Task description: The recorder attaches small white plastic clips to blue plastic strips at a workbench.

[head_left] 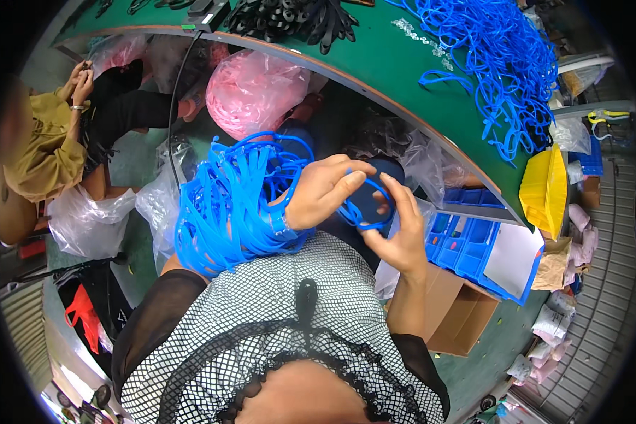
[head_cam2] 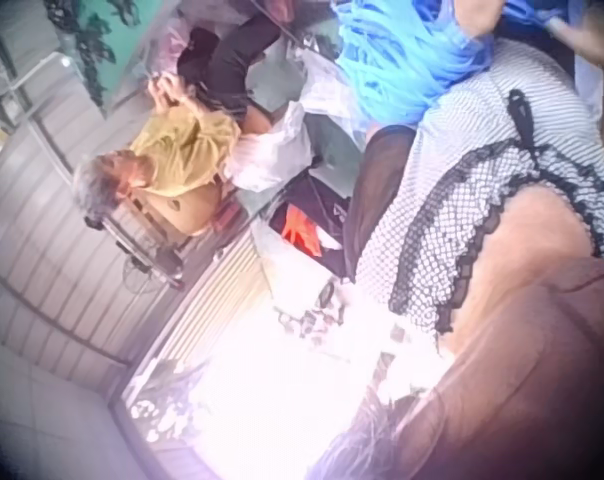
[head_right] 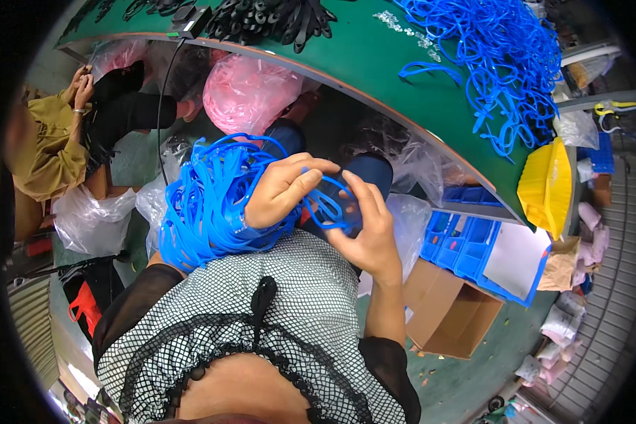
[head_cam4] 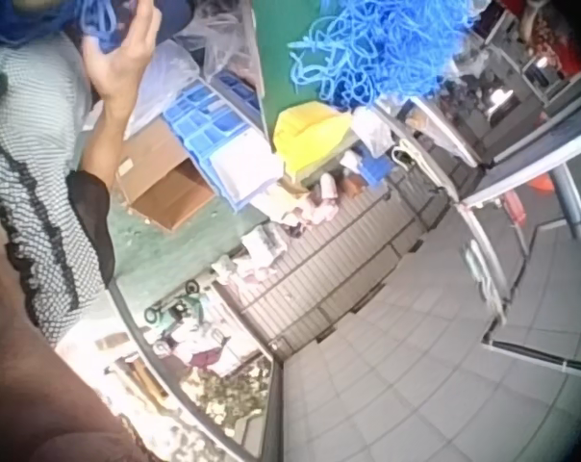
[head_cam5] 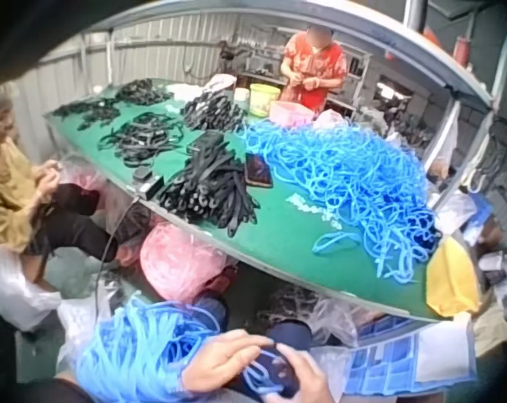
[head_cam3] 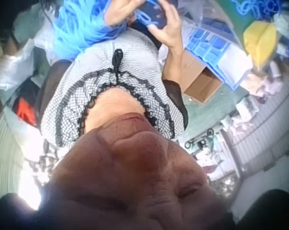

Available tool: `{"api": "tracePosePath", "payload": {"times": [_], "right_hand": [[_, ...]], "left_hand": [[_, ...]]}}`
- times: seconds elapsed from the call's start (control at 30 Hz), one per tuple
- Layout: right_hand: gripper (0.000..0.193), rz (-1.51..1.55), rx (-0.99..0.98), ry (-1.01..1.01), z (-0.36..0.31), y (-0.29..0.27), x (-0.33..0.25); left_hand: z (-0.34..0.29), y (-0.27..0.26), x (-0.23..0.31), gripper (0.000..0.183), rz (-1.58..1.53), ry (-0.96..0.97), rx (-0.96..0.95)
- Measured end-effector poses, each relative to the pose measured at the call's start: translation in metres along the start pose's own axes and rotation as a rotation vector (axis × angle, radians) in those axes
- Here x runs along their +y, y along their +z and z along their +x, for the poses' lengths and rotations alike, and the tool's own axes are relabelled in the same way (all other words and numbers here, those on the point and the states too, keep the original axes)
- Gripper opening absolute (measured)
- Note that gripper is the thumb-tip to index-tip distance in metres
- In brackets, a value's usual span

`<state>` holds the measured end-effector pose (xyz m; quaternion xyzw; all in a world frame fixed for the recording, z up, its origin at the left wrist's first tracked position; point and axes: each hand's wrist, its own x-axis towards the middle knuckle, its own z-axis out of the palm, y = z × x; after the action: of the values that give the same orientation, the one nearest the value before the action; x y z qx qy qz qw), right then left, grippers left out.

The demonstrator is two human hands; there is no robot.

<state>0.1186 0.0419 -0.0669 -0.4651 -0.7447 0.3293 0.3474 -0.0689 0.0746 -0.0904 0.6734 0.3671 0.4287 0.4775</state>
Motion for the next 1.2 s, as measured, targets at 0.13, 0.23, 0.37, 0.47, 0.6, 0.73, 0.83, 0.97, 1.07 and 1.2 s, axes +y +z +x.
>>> {"api": "tracePosePath", "payload": {"times": [0.13,0.23,0.37,0.47,0.6,0.73,0.83,0.97,1.07,1.2], "right_hand": [[0.067,-0.216,0.068,-0.032,0.002,0.017,-0.019],[0.057,-0.111,0.054,0.094,0.005,0.022,-0.023],[0.047,-0.223,0.043,0.081,0.01,0.016,-0.019],[0.042,-0.267,0.032,0.079,0.013,-0.001,-0.031],[0.042,-0.095,-0.095,0.204,0.02,-0.024,-0.039],[0.043,0.08,-0.118,0.109,0.024,-0.034,-0.033],[0.041,0.161,-0.163,0.067,0.027,-0.038,-0.033],[0.041,0.143,-0.179,0.076,0.025,-0.042,-0.027],[0.033,0.058,-0.204,0.05,0.024,-0.046,-0.013],[0.02,0.132,-0.163,0.217,0.015,-0.041,-0.011]], "left_hand": [[-0.001,0.01,0.003,0.028,0.114,0.061,-0.031],[0.001,0.01,-0.003,0.028,-0.011,0.039,-0.033],[0.004,0.011,-0.009,0.024,0.079,0.095,0.09],[0.013,-0.004,-0.004,0.021,0.177,0.262,0.321],[0.012,-0.019,-0.008,0.024,-0.127,0.084,0.189],[0.015,-0.019,-0.005,0.028,-0.38,-0.04,-0.136],[0.014,-0.012,0.0,0.037,-0.652,-0.235,-0.366],[0.01,-0.011,0.0,0.03,-0.8,-0.292,-0.458],[0.012,-0.019,-0.002,0.025,-0.585,-0.275,-0.397],[0.008,-0.016,-0.001,0.023,-0.42,-0.153,-0.372]]}}
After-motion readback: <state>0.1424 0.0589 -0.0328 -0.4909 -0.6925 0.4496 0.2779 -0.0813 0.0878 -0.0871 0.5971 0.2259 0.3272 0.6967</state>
